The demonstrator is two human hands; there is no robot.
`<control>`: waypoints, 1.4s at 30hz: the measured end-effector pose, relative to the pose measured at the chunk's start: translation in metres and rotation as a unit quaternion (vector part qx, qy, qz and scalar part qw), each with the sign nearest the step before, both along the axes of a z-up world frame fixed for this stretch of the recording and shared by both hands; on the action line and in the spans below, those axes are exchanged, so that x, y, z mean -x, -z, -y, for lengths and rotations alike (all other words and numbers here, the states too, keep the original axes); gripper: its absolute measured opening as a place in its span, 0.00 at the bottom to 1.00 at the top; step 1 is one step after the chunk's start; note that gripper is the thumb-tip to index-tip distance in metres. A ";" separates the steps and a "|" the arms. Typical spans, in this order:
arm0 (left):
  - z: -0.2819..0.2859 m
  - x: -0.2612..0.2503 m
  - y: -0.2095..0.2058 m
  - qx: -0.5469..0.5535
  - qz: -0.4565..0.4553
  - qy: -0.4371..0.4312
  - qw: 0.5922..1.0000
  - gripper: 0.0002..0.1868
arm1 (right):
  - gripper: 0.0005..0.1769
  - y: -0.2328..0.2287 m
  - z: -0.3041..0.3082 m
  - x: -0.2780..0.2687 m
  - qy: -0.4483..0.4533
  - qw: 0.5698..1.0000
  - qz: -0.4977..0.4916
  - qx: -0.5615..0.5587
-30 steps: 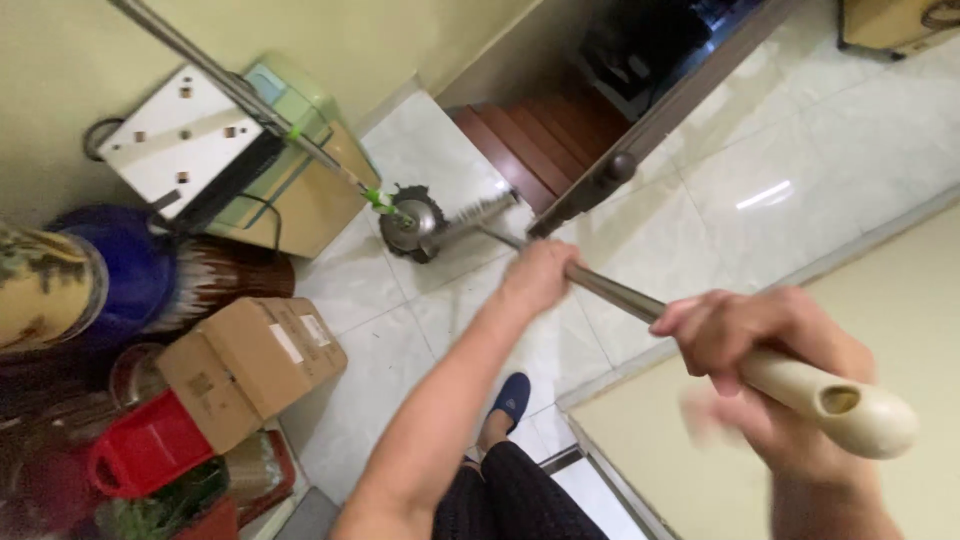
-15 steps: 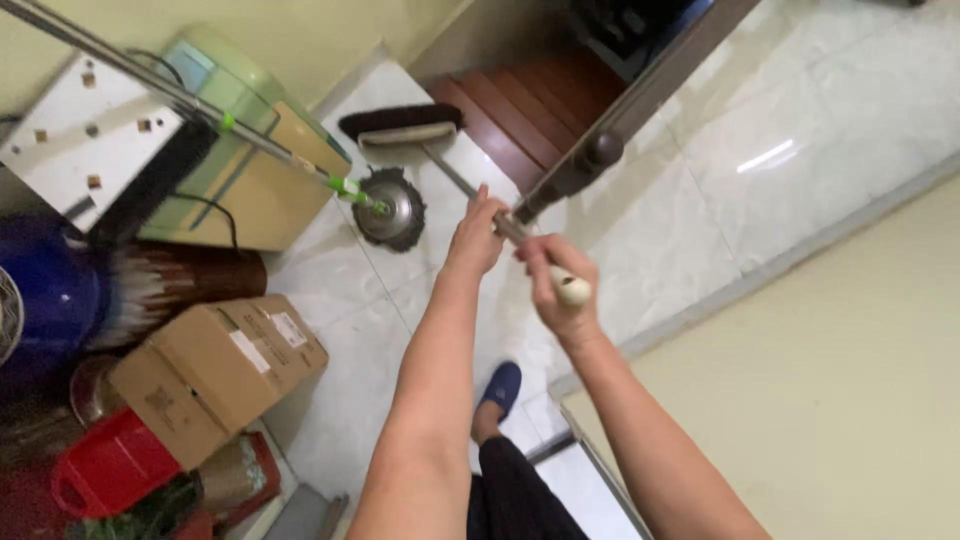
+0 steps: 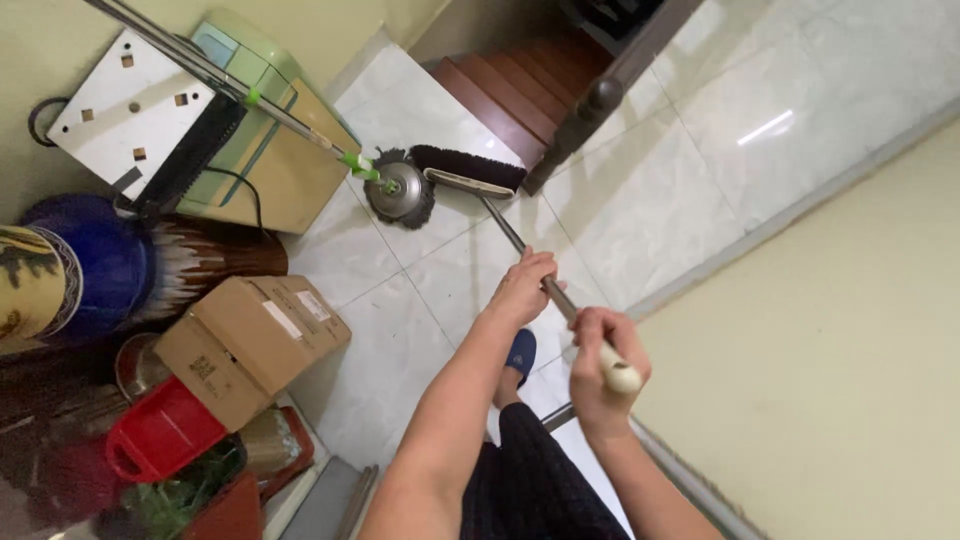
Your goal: The person is sweeping a tiled floor in a hallway area using a broom and dustpan.
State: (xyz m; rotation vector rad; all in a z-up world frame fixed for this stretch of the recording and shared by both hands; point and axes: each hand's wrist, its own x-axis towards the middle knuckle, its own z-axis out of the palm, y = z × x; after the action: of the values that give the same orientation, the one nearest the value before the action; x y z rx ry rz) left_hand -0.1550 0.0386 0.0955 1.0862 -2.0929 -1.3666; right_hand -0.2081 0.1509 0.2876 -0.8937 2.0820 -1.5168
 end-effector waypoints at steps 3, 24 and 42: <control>-0.033 -0.033 0.024 0.011 -0.024 0.045 0.999 0.11 | 0.04 -0.009 -0.034 -0.038 -0.004 0.999 0.000 -0.039; -0.183 -0.101 -0.086 0.022 -0.045 0.032 0.998 0.09 | 0.02 -0.129 -0.159 -0.053 -0.296 0.944 -0.119 -0.084; -0.203 -0.131 -0.076 -0.041 0.051 0.005 0.998 0.18 | 0.01 -0.092 -0.165 -0.061 -0.336 0.931 -0.076 -0.120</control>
State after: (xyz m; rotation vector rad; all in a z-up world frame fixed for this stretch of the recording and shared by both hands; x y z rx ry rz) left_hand -0.0244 0.2418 0.1715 1.2043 -2.1319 -1.4417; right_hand -0.1476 0.3155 0.3796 -1.4627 1.7270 -0.8365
